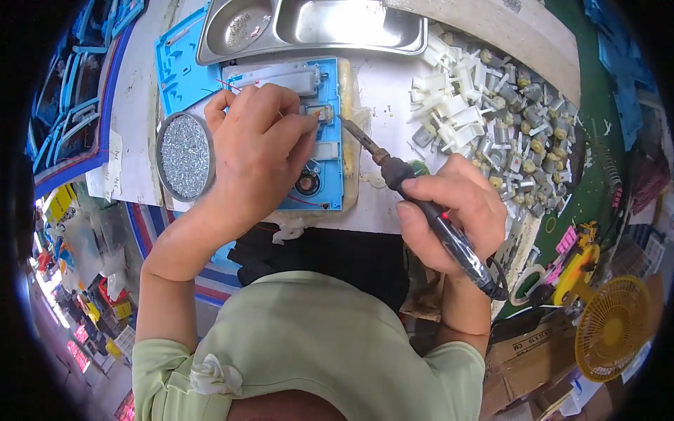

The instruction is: Assembling and soldering components into a blue plastic electronics housing at a factory workstation.

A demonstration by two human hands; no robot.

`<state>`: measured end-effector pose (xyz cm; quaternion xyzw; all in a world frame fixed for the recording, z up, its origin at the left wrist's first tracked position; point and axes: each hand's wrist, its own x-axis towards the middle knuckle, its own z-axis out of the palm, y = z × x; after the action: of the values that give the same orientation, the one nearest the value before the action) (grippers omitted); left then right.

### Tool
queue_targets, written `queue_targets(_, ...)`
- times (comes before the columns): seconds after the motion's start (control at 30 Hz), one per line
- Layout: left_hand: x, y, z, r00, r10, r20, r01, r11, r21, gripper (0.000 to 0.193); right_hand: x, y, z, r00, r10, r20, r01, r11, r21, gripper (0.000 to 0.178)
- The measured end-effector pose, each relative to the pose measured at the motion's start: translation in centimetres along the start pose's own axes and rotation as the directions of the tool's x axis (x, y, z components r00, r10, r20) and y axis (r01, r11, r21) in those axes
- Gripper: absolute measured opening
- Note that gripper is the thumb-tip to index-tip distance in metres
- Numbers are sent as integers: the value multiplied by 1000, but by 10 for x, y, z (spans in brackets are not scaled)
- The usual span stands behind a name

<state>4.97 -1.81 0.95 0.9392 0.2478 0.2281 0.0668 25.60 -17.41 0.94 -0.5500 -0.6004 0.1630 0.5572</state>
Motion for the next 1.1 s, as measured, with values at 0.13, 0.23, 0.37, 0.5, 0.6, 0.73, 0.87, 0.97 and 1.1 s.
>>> queue_targets(0.13, 0, 0, 0, 1000, -7, 6, 7, 1000, 6, 19, 0, 0, -2, 1000, -3, 12, 3, 1000, -4, 25)
queue_targets(0.23, 0, 1, -1, 1000, -17, 12, 17, 1000, -2, 19, 1, 0, -2, 1000, -10, 8, 10, 1000, -7, 24)
queue_targets(0.37, 0, 0, -1, 1000, -14, 8, 14, 1000, 2, 20, 1, 0, -2, 1000, -9, 8, 9, 1000, -5, 24)
queue_targets(0.5, 0, 0, 0, 1000, -7, -19, 7, 1000, -7, 20, 1, -1, -3, 1000, 1, 6, -1, 1000, -14, 25)
queue_targets(0.6, -1, -2, 3, 1000, 9, -23, -9, 1000, -8, 20, 0, 0, -2, 1000, -1, 3, 1, 1000, -16, 26)
queue_targets(0.73, -1, -1, 1, 1000, 7, -19, -7, 1000, -4, 20, 2, 0, -2, 1000, -16, 10, 16, 1000, -10, 27)
queue_targets(0.87, 0, -1, 3, 999, 12, -32, -12, 1000, 2, 21, 2, -1, -3, 1000, -10, 10, 10, 1000, -13, 27)
queue_targets(0.97, -1, -1, 3, 999, 12, -30, -12, 1000, 2, 21, 1, -1, -3, 1000, -1, 9, 1, 1000, -3, 27)
queue_targets(1.1, -1, -1, 2, 1000, 6, -29, -6, 1000, 6, 20, 1, 0, -4, 1000, -10, 10, 10, 1000, -16, 27)
